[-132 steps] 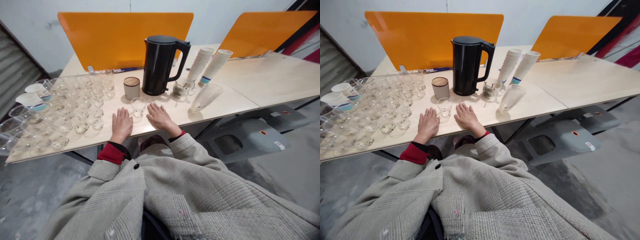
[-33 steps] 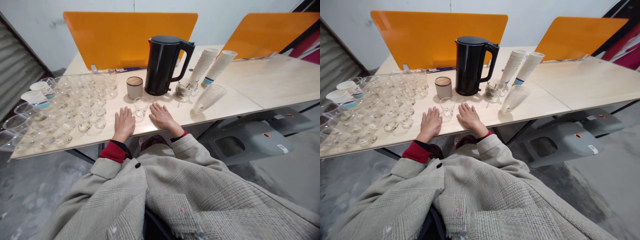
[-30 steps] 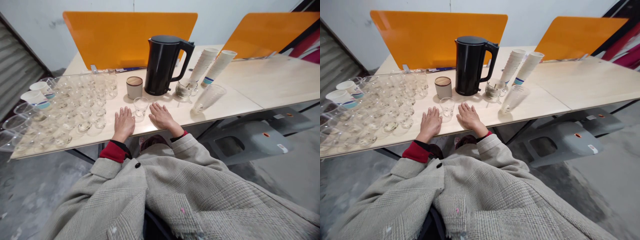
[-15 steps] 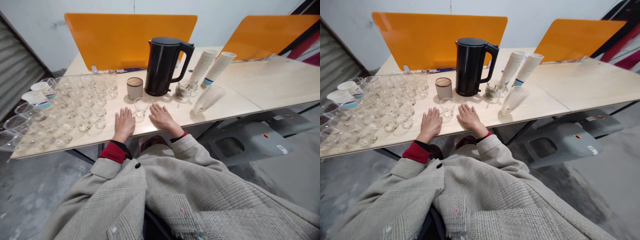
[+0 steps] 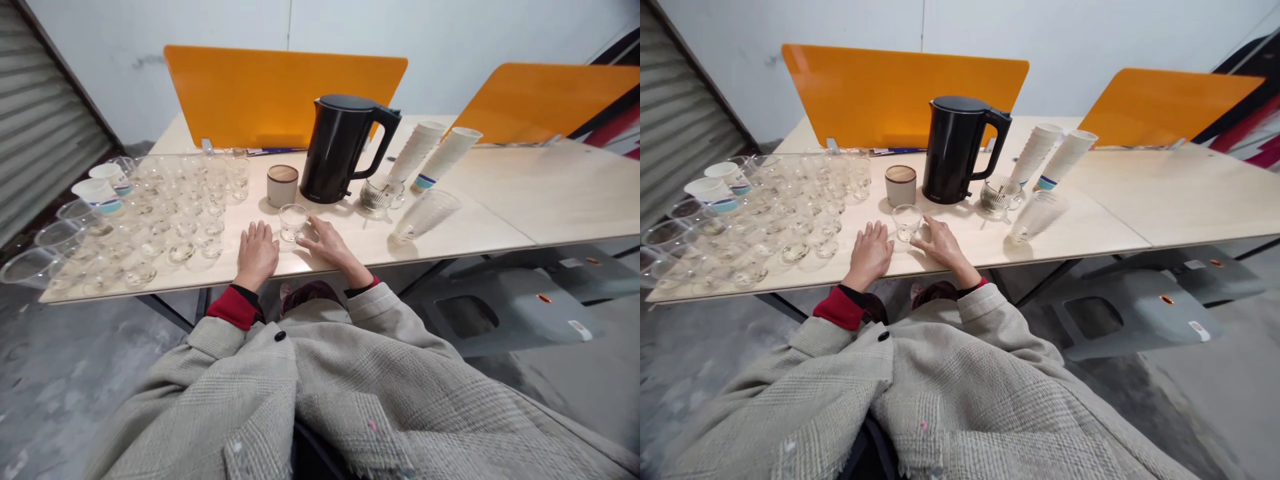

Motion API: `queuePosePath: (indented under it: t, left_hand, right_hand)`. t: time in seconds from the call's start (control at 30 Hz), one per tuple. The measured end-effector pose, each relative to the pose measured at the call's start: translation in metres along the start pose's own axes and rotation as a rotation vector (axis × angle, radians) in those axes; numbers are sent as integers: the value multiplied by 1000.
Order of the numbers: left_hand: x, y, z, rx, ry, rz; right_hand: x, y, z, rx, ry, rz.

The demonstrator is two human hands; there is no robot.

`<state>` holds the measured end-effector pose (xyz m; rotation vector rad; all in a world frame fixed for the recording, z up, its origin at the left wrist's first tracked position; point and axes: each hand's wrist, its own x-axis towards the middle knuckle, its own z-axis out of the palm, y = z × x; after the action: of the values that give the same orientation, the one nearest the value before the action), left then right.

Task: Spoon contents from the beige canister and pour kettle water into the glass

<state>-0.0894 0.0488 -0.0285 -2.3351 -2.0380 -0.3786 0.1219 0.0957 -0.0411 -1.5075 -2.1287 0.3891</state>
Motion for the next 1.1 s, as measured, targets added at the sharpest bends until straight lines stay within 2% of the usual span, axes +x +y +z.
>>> queuePosePath:
  t: [0.13,0.3,0.43,0.67,0.8,1.1]
  left_hand:
    - [-20,3,-4,-4,32,5]
    - [-40,0,-2,-36,59,60]
    - [-43,-3,2,-70,74,84]
    - [-41,-3,5,-86,93,96]
    - [-42,-4,7,-93,106,106]
    - [-42,-4,7,-87,98,126]
  right_hand:
    - [13,-17,15,221,96,36]
    - [29,-37,28,336,111,103]
    - [50,-55,35,387,117,87]
    - [106,-91,52,460,95,68]
    - [125,-98,61,445,65,101]
    - [148,-100,78,464,25,91]
